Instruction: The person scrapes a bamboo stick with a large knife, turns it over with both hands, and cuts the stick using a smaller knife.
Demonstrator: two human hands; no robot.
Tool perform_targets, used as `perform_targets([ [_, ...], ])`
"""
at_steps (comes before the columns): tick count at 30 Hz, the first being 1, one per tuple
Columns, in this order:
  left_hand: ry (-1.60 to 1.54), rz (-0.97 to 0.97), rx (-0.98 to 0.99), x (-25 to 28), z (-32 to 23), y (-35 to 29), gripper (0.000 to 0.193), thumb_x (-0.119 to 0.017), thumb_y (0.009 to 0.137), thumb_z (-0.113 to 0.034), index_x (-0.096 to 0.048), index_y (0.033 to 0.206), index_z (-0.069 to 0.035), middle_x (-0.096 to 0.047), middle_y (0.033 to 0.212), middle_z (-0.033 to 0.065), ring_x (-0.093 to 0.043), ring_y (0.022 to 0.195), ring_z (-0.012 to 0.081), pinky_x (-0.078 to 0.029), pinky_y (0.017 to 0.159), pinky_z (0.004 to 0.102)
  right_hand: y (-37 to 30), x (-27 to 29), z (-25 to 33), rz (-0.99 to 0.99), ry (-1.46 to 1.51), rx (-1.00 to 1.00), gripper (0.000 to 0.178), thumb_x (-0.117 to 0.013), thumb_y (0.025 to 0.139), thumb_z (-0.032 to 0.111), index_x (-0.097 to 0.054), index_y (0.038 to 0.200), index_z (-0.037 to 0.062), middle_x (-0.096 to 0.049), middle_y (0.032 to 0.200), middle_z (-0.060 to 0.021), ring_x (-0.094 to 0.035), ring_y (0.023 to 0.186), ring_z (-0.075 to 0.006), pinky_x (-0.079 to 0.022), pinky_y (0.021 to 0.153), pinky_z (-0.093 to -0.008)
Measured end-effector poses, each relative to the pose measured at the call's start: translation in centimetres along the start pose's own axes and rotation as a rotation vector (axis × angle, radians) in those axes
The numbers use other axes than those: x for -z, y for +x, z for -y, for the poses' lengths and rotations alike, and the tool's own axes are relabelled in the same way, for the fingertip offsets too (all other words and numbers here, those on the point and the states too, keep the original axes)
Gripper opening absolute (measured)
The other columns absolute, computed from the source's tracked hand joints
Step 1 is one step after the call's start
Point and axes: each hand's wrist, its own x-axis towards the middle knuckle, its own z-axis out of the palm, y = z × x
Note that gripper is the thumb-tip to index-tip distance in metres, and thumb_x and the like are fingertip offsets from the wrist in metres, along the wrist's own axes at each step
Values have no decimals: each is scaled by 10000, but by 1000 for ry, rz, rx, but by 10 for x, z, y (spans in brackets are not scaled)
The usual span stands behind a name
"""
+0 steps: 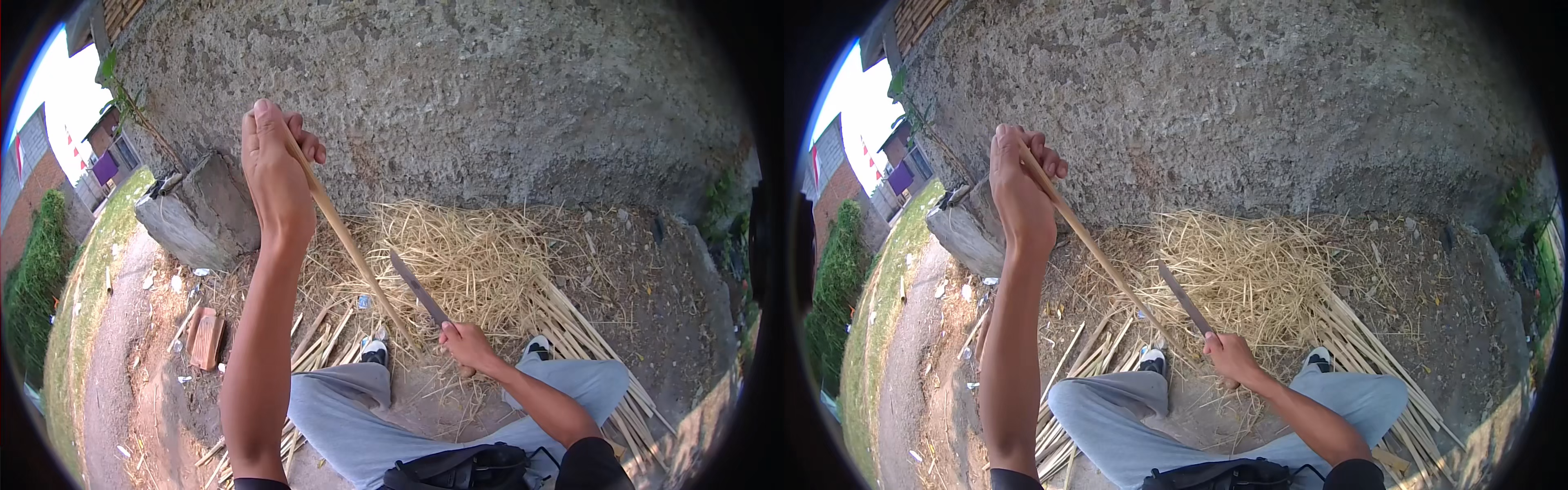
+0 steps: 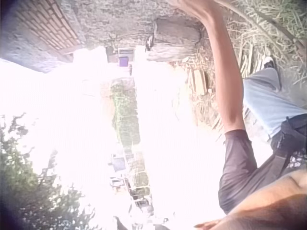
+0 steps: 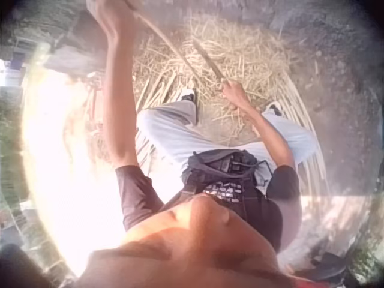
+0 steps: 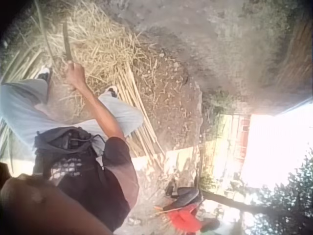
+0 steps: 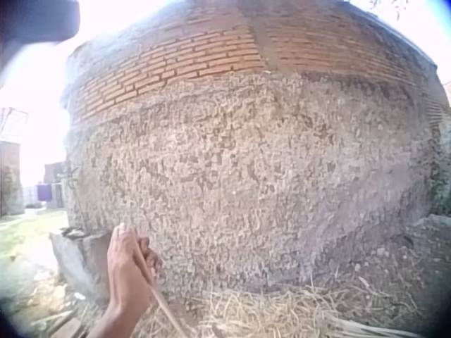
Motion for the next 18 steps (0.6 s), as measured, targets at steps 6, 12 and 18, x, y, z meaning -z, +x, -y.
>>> perform_targets([
  [6, 218, -9, -149, -63, -22, -14, 203, -371, 1011, -203, -448, 906, -47, -555, 934, 123, -566, 648, 135, -445, 427, 259, -49, 68, 116, -37, 286, 108, 440, -413, 1013, 308, -654, 814, -2, -507, 511, -55, -493, 434, -151, -409, 491, -349],
  [12, 156, 184, 22, -85, -27, 0, 244, -366, 992, -137, -530, 1090, 16, -559, 692, 52, -413, 464, 74, -342, 407, 217, -76, 94, 193, -48, 292, 241, 445, -400, 1034, 320, -622, 836, -12, -443, 499, 4, -460, 412, -103, -361, 398, -297],
  [18, 283, 25, -191, -104, -4, -12, 254, -387, 1016, -176, -569, 949, -11, -416, 630, -43, -334, 486, 20, -271, 414, 202, -85, 123, 225, -103, 441, 276, 436, -375, 1041, 298, -611, 863, -23, -466, 516, -25, -470, 412, -132, -364, 383, -321],
])
